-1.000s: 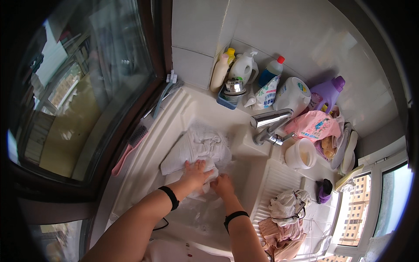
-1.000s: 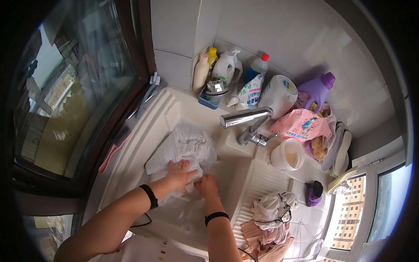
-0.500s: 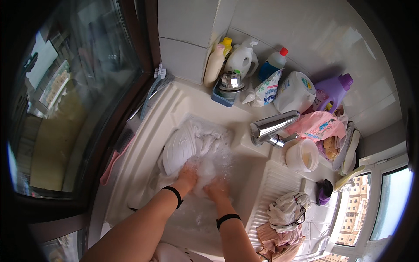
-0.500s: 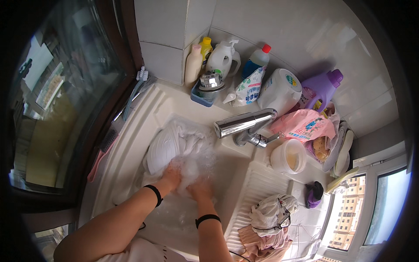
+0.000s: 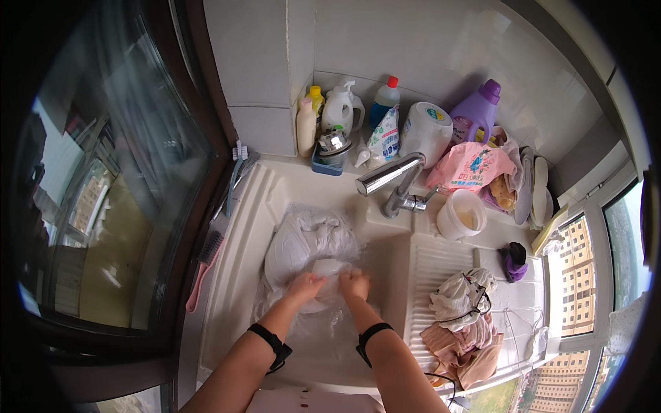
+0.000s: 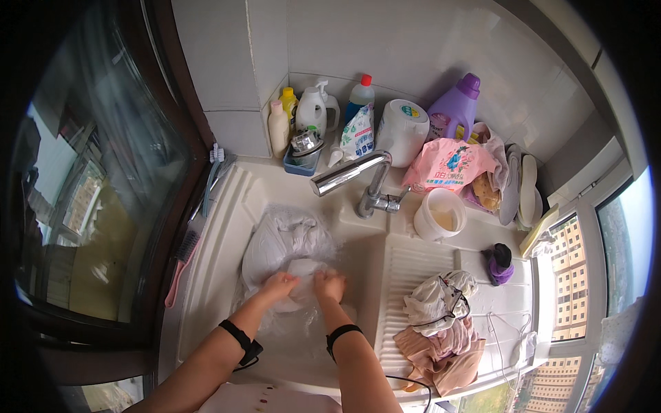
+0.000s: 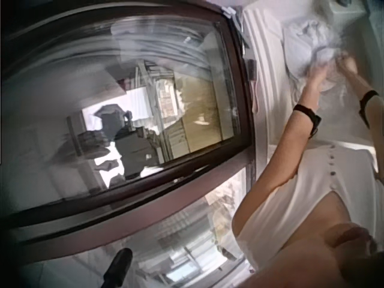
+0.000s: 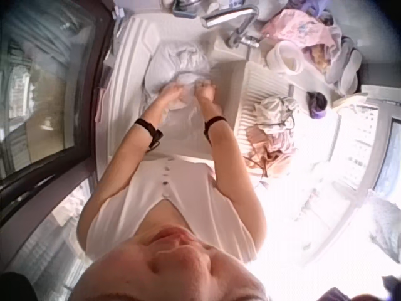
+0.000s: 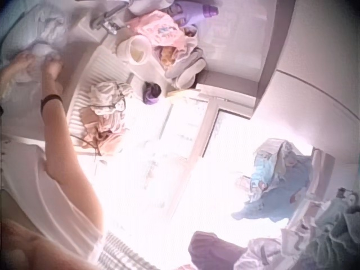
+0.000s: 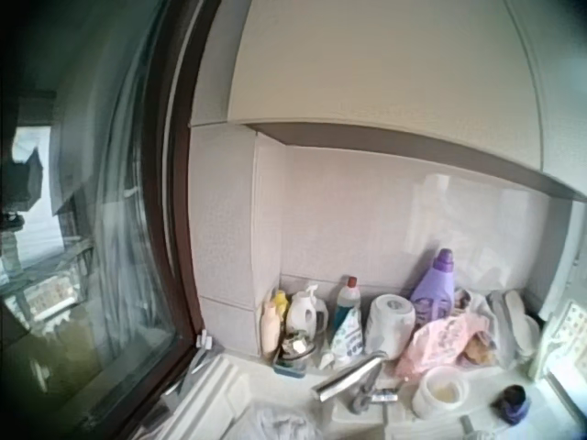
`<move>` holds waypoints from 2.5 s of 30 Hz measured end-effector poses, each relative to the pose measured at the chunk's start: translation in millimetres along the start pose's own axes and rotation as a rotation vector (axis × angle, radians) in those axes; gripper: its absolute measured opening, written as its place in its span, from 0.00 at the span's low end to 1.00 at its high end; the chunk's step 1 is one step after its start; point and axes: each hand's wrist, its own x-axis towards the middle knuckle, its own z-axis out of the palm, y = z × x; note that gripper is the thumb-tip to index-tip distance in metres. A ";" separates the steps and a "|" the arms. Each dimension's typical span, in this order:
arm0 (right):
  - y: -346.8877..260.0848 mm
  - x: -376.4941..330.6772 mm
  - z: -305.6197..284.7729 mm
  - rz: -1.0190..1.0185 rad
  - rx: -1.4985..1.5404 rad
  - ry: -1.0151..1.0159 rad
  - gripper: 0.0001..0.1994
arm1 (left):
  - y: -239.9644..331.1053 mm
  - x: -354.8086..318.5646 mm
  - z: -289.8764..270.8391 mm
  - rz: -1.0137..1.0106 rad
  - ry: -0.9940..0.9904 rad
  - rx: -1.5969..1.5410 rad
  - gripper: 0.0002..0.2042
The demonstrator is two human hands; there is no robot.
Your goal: The person washes white clothes by hand in a laundry sink, submerging them in water, scrubbing the fabric against itself, and wringing out the items one by one.
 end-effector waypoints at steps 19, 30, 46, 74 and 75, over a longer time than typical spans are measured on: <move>-39.2 -17.3 -49.7 -0.681 0.276 0.156 0.10 | 27.7 -39.3 -35.9 -0.033 -0.129 -0.839 0.15; 14.0 -21.7 -13.0 -0.465 -0.557 -0.273 0.39 | 21.3 -36.8 27.0 0.151 -0.179 1.015 0.57; -1.8 15.3 -7.4 -0.532 -0.576 -0.332 0.36 | -35.2 44.7 24.5 0.291 -0.313 0.861 0.40; -15.8 -22.8 -94.7 -0.289 0.154 -0.637 0.19 | 41.2 -38.5 -27.0 0.246 -0.181 -0.983 0.12; -20.5 -32.4 -106.9 -0.290 0.145 -0.650 0.19 | 42.1 -41.0 -28.5 0.238 -0.173 -0.995 0.12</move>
